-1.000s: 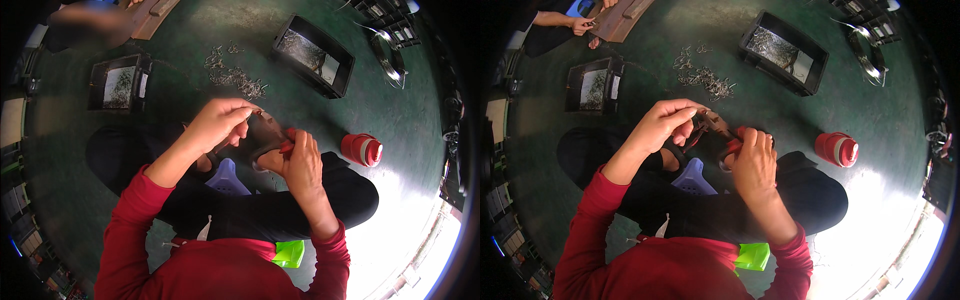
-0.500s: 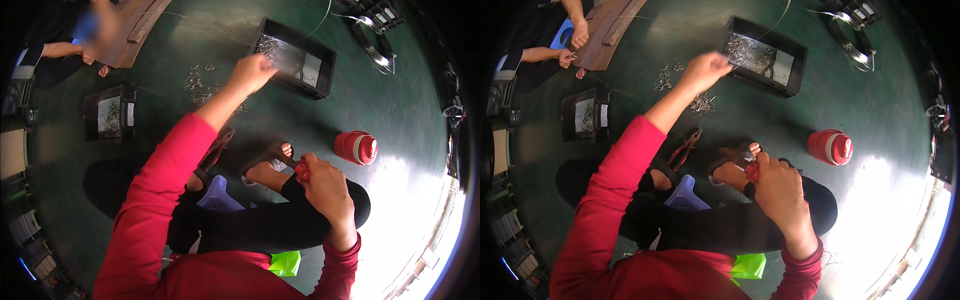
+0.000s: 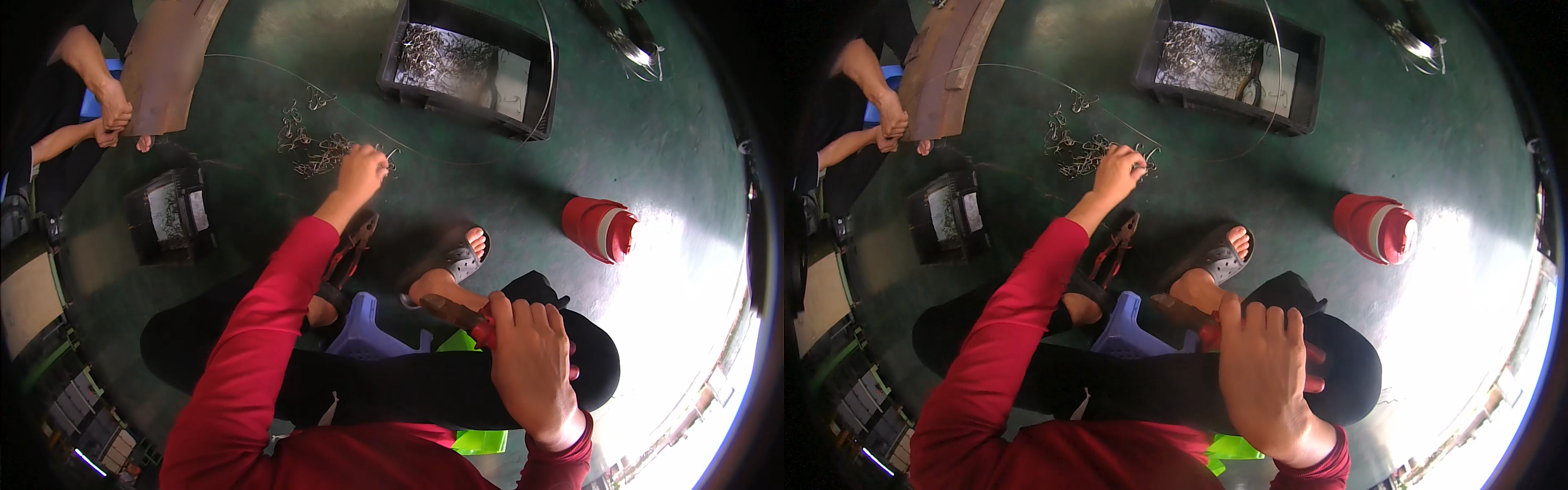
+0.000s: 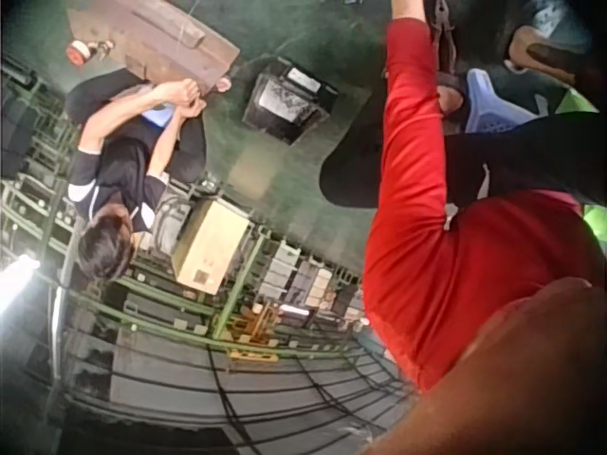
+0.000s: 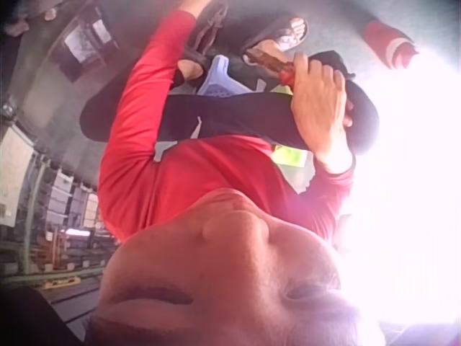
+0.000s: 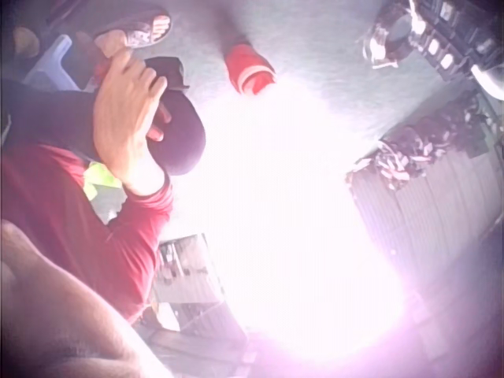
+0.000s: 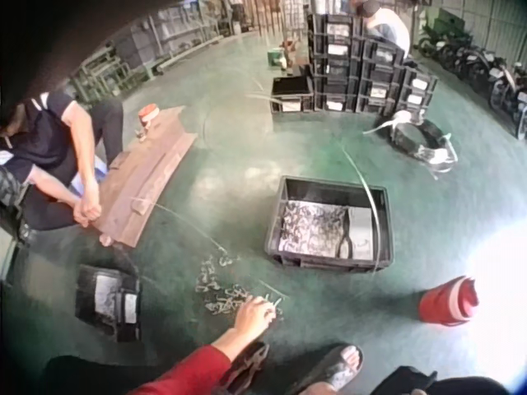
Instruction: The person sits on a low stool and repeatedly picks up small metal wires from a pile on the floor. Using two pliers, they bend each wire into a hook shape and place the finished pieces into a black plastic bin. Another person works nearby at a wooden board.
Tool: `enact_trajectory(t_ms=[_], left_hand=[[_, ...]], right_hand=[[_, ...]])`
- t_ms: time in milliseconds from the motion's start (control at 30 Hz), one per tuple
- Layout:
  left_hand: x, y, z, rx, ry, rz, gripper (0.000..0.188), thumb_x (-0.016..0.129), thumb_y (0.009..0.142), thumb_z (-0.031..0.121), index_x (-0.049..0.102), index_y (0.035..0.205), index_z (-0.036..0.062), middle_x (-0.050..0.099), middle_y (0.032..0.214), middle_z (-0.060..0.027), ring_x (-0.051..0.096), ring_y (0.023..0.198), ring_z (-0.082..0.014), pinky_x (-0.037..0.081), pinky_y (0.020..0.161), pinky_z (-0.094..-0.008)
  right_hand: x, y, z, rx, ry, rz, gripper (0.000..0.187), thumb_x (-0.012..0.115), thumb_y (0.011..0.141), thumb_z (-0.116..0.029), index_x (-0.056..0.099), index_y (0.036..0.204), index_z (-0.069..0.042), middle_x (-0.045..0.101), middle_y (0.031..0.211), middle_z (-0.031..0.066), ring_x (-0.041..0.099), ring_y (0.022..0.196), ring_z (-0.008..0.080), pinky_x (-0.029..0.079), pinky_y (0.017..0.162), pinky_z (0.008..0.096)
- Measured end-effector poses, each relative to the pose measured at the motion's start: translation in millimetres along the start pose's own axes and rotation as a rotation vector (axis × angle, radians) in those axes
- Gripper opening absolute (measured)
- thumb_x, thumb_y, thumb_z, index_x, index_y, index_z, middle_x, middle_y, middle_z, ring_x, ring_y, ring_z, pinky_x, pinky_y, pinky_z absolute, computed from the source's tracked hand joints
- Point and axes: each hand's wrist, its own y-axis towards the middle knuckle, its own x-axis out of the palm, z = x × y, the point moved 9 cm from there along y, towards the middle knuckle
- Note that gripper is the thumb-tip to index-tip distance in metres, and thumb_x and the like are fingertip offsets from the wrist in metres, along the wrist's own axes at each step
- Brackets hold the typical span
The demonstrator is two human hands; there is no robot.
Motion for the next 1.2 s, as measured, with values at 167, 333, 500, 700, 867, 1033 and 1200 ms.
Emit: enact_trajectory(t_ms=[167,333,500,700,867,1033,1200], left_hand=[[29.3,-6.7,24.6,0.095,0.204,-0.014,0.016,0.078,0.069,0.020,0.064,0.078,0.0159,0.058,0.095,0.0012,0.053,0.096,-0.0224,0.043,0.077,-0.0399],[4.6,-1.3,4.4,-0.023,-0.012,0.230,0.010,0.073,0.073,0.013,0.063,0.074,0.0138,0.059,0.088,-0.0010,0.055,0.092,-0.0262,0.044,0.074,-0.0423],[-29.3,-7.2,-55.9,-0.425,-0.170,0.059,0.016,0.072,0.076,0.022,0.070,0.081,0.0072,0.067,0.082,-0.0069,0.063,0.081,-0.0271,0.049,0.073,-0.0392],[-98.9,-35.1,-6.8,-0.736,-1.250,-0.075,0.015,0.067,0.087,0.019,0.064,0.097,0.0076,0.069,0.088,-0.0070,0.066,0.071,-0.0138,0.048,0.057,-0.0248],[-184.7,-66.0,74.6,-0.568,-1.280,-0.069,0.018,0.063,0.092,0.023,0.062,0.103,0.0090,0.067,0.086,-0.0037,0.065,0.067,-0.0107,0.048,0.056,-0.0213],[-239.3,-108.5,118.2,-0.412,-1.267,-0.009,0.017,0.062,0.091,0.010,0.062,0.107,0.0042,0.066,0.089,-0.0068,0.065,0.068,-0.0120,0.052,0.058,-0.0237],[-261.2,-149.0,132.6,-0.384,-1.287,0.017,0.020,0.060,0.092,0.007,0.066,0.109,-0.0019,0.064,0.080,-0.0054,0.060,0.062,-0.0087,0.050,0.055,-0.0219]], right_hand=[[-0.8,6.1,-1.3,0.022,0.012,-0.014,0.033,0.060,0.080,-0.007,0.054,0.112,-0.002,0.056,0.088,0.0113,0.054,0.086,0.0281,0.040,0.084,0.0392],[0.3,4.8,-0.3,0.030,-0.007,-0.010,0.032,0.060,0.080,-0.007,0.054,0.111,-0.002,0.056,0.086,0.0112,0.055,0.085,0.0286,0.041,0.083,0.0392],[-1.2,-0.4,-7.9,-0.029,-0.043,0.070,0.034,0.063,0.078,-0.008,0.054,0.110,-0.002,0.056,0.084,0.0109,0.056,0.082,0.0287,0.043,0.079,0.0389],[-4.1,0.0,0.4,0.035,0.085,0.077,0.034,0.066,0.081,-0.012,0.054,0.111,-0.002,0.062,0.091,0.0155,0.062,0.085,0.0343,0.048,0.075,0.0440],[-22.0,8.2,-3.4,-0.014,0.384,0.177,0.032,0.068,0.083,-0.018,0.057,0.106,0.002,0.063,0.091,0.0219,0.061,0.087,0.0411,0.047,0.073,0.0444],[-21.7,5.9,-32.4,-0.111,0.607,0.115,0.032,0.067,0.085,-0.017,0.058,0.107,0.004,0.065,0.085,0.0202,0.063,0.078,0.0330,0.047,0.072,0.0355],[-15.9,-5.8,-71.2,-0.257,0.803,-0.001,0.030,0.066,0.088,-0.019,0.059,0.108,0.002,0.064,0.078,0.0106,0.059,0.070,0.0179,0.047,0.068,0.0321]])
